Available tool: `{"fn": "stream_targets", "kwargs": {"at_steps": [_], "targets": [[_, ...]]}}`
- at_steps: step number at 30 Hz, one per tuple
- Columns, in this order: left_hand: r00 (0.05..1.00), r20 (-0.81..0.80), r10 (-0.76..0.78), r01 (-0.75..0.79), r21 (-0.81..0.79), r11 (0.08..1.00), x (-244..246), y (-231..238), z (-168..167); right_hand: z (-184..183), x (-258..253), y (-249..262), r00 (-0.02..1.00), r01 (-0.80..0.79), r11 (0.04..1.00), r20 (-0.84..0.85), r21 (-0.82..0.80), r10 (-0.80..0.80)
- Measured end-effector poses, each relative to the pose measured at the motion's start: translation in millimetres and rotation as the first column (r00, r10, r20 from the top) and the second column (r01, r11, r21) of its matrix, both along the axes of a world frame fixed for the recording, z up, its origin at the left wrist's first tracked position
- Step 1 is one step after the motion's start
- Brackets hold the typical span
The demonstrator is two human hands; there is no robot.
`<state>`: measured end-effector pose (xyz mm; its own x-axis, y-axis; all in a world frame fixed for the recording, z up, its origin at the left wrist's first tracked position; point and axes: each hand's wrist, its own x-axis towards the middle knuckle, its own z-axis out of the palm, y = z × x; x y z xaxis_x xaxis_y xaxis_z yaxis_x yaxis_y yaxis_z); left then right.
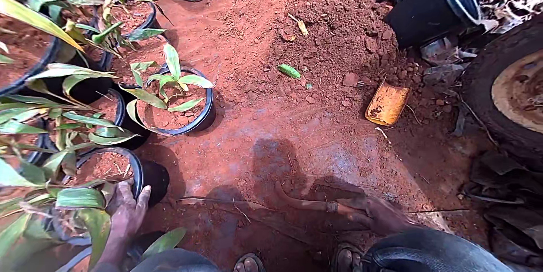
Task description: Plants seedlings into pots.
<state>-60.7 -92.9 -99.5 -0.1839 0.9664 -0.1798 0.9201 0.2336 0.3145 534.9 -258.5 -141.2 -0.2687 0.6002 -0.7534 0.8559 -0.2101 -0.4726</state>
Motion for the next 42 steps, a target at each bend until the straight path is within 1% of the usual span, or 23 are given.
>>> {"fn": "stream_targets", "kwargs": {"at_steps": [1, 3, 5, 7, 9, 10, 11, 13, 14, 15, 16, 17, 19, 21, 22, 25, 27, 30, 33, 35, 37, 40, 42], "targets": [[1.000, 0.006, 0.001, -0.001, 0.004, 1.000, -2, 0, -2, 12, 7, -3, 0.993, 0.003, 0.998, 0.119, 0.057, -0.010], [1.000, 0.011, -0.009, 0.008, 0.016, 1.000, -6, 0, -5, 26, 25, -1, 0.953, 0.025, 0.962, 0.283, 0.272, -0.105], [1.000, 0.015, -0.027, 0.027, 0.026, 0.999, -9, 1, -7, 28, 53, 11, 0.916, 0.069, 0.886, 0.323, 0.459, -0.238], [0.999, 0.014, -0.035, 0.035, 0.035, 0.999, -9, 1, -8, 30, 72, 25, 0.921, 0.070, 0.827, 0.282, 0.558, -0.269], [0.999, 0.014, -0.038, 0.037, 0.044, 0.998, -9, 0, -10, 38, 60, 34, 0.968, 0.008, 0.852, 0.208, 0.523, -0.137], [0.999, 0.017, -0.041, 0.040, 0.044, 0.998, -9, -1, -10, 41, 43, 36, 0.983, -0.045, 0.887, 0.177, 0.460, -0.042], [0.999, 0.014, -0.045, 0.045, 0.044, 0.998, -9, -2, -10, 42, 23, 38, 0.988, -0.108, 0.922, 0.140, 0.371, 0.059], [0.999, 0.022, -0.046, 0.045, 0.041, 0.998, -7, -1, -8, 35, -5, 48, 0.964, -0.260, 0.932, 0.120, 0.254, 0.236], [0.998, 0.028, -0.048, 0.047, 0.048, 0.998, -6, 0, -8, 33, -7, 56, 0.957, -0.277, 0.940, 0.152, 0.201, 0.249], [0.998, 0.033, -0.052, 0.050, 0.053, 0.997, -6, 0, -8, 32, -1, 65, 0.959, -0.229, 0.962, 0.201, 0.145, 0.198], [0.998, 0.035, -0.053, 0.052, 0.054, 0.997, -7, -1, -8, 31, 11, 72, 0.957, -0.148, 0.979, 0.270, 0.137, 0.107], [0.998, 0.032, -0.051, 0.049, 0.054, 0.997, -8, -1, -8, 28, 29, 78, 0.938, -0.072, 0.980, 0.345, 0.186, 0.003], [0.998, 0.034, -0.047, 0.046, 0.042, 0.998, -10, -3, -9, 20, 62, 82, 0.875, 0.031, 0.932, 0.441, 0.362, -0.201], [0.998, 0.035, -0.048, 0.047, 0.025, 0.999, -10, -2, -10, 17, 81, 78, 0.838, 0.064, 0.867, 0.445, 0.494, -0.316], [0.998, 0.039, -0.049, 0.048, 0.019, 0.999, -10, -1, -9, 19, 82, 74, 0.853, 0.081, 0.847, 0.403, 0.526, -0.332], [0.997, 0.061, -0.050, 0.050, 0.006, 0.999, -10, -3, -7, 31, 63, 57, 0.925, 0.088, 0.858, 0.279, 0.506, -0.259], [0.997, 0.052, -0.059, 0.059, 0.003, 0.998, -9, -4, -5, 47, 46, 58, 0.940, 0.061, 0.875, 0.268, 0.480, -0.213], [0.997, 0.053, -0.057, 0.058, -0.022, 0.998, -10, -3, -1, 80, 34, 84, 0.940, 0.044, 0.885, 0.280, 0.464, -0.193], [0.996, 0.072, -0.050, 0.052, -0.026, 0.998, -11, -3, -4, 118, 32, 125, 0.942, -0.026, 0.837, 0.295, 0.546, -0.163], [0.995, 0.085, -0.055, 0.057, -0.026, 0.998, -14, -2, -6, 137, 28, 155, 0.934, -0.106, 0.801, 0.336, 0.589, -0.123], [0.994, 0.088, -0.061, 0.065, -0.041, 0.997, -16, -2, -7, 145, 16, 185, 0.910, -0.180, 0.803, 0.407, 0.568, -0.083], [0.992, 0.118, -0.041, 0.047, -0.052, 0.998, -16, -3, -7, 134, -17, 223, 0.837, -0.251, 0.881, 0.547, 0.401, -0.010], [0.989, 0.144, -0.043, 0.047, -0.027, 0.999, -13, -4, -6, 136, -39, 246, 0.799, -0.278, 0.906, 0.600, 0.319, 0.034]]}}
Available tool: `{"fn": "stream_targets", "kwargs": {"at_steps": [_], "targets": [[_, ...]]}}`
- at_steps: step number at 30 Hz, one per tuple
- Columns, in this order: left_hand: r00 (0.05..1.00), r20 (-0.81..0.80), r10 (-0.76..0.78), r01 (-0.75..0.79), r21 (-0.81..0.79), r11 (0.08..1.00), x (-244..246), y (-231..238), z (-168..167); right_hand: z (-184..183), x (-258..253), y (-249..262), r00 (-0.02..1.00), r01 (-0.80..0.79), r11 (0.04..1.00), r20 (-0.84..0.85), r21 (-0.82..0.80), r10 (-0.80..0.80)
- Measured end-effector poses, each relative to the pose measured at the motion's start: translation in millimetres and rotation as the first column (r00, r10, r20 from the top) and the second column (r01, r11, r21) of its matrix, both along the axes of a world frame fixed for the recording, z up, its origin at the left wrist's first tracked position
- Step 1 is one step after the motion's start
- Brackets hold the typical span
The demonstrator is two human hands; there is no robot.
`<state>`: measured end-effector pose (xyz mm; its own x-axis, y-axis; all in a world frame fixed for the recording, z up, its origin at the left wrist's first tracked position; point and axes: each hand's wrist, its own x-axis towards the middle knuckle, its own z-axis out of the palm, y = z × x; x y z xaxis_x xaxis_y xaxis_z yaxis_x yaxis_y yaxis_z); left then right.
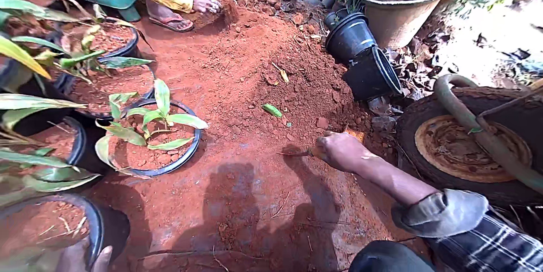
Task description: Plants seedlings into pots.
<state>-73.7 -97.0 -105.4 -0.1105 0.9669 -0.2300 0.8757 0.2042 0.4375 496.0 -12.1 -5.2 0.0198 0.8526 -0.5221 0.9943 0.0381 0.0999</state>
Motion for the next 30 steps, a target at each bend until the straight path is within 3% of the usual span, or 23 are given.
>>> {"fn": "stream_targets", "kwargs": {"at_steps": [7, 12, 18, 22, 26, 30], "targets": [[0.990, 0.122, 0.074, -0.090, 0.134, 0.987, 19, -7, -2, 14, -39, 57, 0.993, 0.057, 0.995, 0.107, -0.088, -0.047], [0.988, 0.114, 0.105, -0.121, 0.137, 0.983, 27, -8, -1, 15, -75, 70, 0.977, 0.093, 0.988, 0.204, -0.127, -0.065], [0.969, 0.221, 0.114, -0.145, 0.129, 0.981, 27, -14, -12, 13, -102, 70, 0.967, 0.108, 0.969, 0.251, -0.222, -0.050], [0.988, 0.113, 0.101, -0.120, 0.181, 0.976, 20, -20, -33, 15, -85, 74, 0.971, 0.100, 0.963, 0.237, -0.252, -0.039], [0.996, -0.009, 0.088, -0.086, 0.110, 0.990, 12, -18, -34, 10, -64, 74, 0.981, 0.043, 0.966, 0.192, -0.253, 0.006], [0.979, -0.124, 0.159, -0.156, 0.033, 0.987, 8, -20, -53, 4, -34, 85, 0.988, -0.077, 0.973, 0.116, -0.220, 0.105]]}}
